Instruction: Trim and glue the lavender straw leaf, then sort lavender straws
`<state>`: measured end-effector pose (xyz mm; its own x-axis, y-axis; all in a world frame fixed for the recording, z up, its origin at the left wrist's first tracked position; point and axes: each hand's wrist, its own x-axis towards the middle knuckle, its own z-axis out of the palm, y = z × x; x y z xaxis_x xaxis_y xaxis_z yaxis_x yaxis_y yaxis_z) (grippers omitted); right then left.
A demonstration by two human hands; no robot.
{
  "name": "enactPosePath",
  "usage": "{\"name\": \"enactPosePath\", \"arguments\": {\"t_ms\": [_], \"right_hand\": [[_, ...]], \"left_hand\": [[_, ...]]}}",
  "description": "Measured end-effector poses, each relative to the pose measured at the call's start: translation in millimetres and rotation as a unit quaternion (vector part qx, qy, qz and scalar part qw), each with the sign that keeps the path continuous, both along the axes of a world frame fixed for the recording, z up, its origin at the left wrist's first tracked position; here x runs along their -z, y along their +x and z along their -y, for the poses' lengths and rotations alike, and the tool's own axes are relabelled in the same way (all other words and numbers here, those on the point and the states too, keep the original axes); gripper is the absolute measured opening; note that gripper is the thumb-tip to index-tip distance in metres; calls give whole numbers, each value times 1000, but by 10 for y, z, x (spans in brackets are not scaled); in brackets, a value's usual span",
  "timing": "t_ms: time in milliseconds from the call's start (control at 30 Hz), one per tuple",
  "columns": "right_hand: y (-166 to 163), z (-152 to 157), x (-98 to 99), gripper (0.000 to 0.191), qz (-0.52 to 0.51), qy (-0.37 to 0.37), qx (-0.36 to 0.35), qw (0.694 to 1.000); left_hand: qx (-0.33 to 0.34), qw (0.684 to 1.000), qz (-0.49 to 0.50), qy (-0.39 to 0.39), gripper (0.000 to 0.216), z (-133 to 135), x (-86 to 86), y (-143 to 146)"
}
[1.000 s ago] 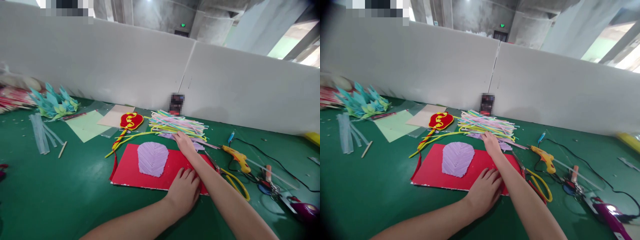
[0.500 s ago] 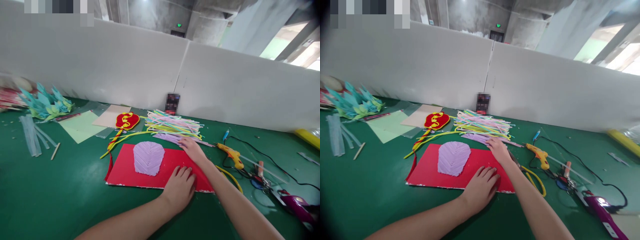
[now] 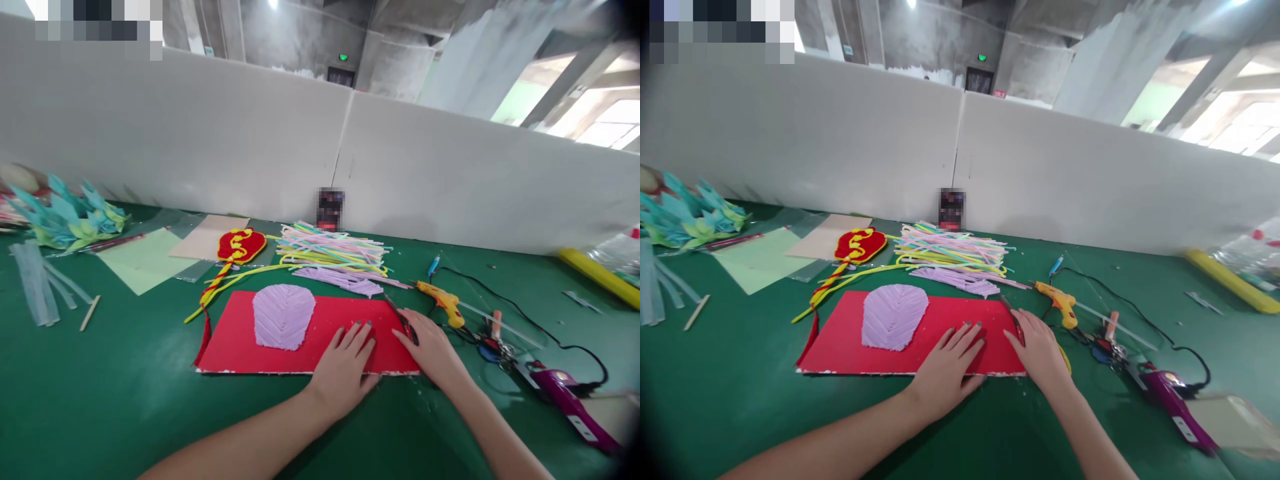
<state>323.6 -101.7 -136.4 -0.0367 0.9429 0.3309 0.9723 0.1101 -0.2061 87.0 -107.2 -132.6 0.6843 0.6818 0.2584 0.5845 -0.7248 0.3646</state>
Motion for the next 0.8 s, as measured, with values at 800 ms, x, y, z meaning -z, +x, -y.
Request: {"name": "enactPosePath", "arguments": {"t_ms": [800], "right_hand": [[-30, 293, 68, 30, -34, 130, 32, 990]], "left_hand": [[17, 999, -12, 37, 46, 66, -170, -24]]}}
